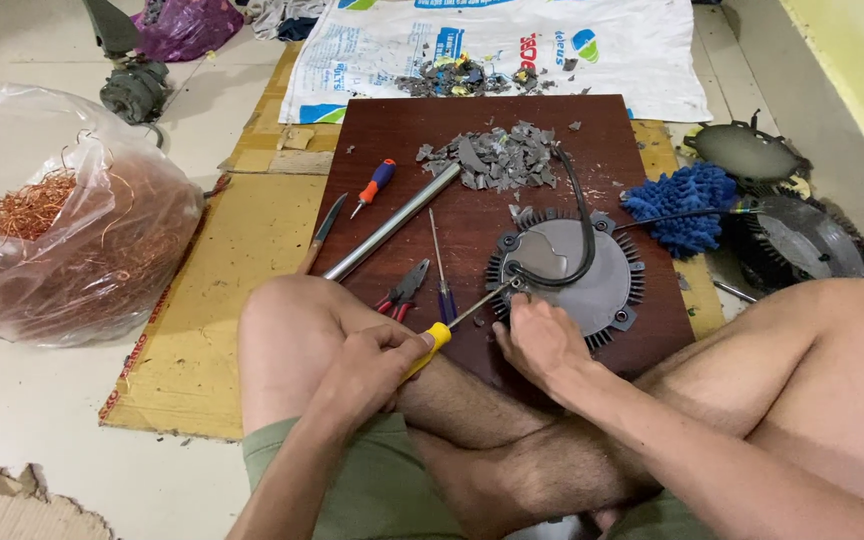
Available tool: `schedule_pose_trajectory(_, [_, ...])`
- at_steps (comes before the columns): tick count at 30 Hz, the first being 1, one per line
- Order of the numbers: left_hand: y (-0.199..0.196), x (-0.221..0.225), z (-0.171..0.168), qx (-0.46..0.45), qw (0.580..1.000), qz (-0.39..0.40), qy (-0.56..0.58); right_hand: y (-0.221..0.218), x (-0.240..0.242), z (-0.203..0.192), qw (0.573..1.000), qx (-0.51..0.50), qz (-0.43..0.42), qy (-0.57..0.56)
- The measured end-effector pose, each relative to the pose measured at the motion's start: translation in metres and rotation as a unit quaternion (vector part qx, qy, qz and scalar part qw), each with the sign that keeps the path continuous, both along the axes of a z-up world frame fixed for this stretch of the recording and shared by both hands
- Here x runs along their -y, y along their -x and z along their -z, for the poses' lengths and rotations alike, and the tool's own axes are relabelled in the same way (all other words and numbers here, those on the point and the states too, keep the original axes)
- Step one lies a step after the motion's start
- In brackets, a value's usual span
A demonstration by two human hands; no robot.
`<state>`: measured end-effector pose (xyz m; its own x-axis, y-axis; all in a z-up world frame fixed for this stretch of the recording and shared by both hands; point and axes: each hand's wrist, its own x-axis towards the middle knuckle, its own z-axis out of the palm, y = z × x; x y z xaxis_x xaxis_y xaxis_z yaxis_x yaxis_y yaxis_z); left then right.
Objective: Disassembling a circular electronic component housing using a screwdriver
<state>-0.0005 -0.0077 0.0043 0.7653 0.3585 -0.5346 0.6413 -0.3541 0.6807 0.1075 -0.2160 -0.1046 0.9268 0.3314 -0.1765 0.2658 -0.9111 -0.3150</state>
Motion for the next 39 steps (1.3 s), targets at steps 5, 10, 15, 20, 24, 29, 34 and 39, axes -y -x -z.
schedule_pose_trajectory(5, [0.0,0.0,0.002,-0.002,1.0,0.004,-0.001,0.004,0.008,-0.022,0.997,-0.003,0.055,-0.058])
schedule_pose_trajectory(10, [-0.002,-0.001,0.002,-0.001,1.0,0.013,-0.015,-0.007,0.008,0.0,0.998,-0.016,0.013,0.067])
schedule_pose_trajectory(15, [-0.001,-0.001,0.001,0.0,1.0,0.011,-0.013,-0.03,0.019,0.038,0.997,-0.017,0.001,0.078])
schedule_pose_trajectory(20, [-0.003,-0.002,0.008,0.001,1.0,0.018,-0.018,0.011,0.004,-0.076,0.998,-0.041,0.006,0.042])
schedule_pose_trajectory(24, [-0.002,-0.001,0.0,-0.008,1.0,0.015,-0.022,-0.023,0.013,-0.011,0.994,-0.086,0.025,0.068])
schedule_pose_trajectory(29, [-0.002,0.0,0.005,-0.016,1.0,0.013,-0.022,-0.017,0.005,-0.06,0.994,-0.1,0.005,0.052])
schedule_pose_trajectory(34, [-0.006,-0.002,0.011,-0.007,0.999,0.013,-0.033,0.009,0.011,-0.065,0.998,-0.061,0.025,0.005])
schedule_pose_trajectory(39, [-0.005,-0.004,0.011,-0.003,1.0,0.006,-0.029,0.007,0.021,-0.058,0.997,-0.038,0.039,-0.05])
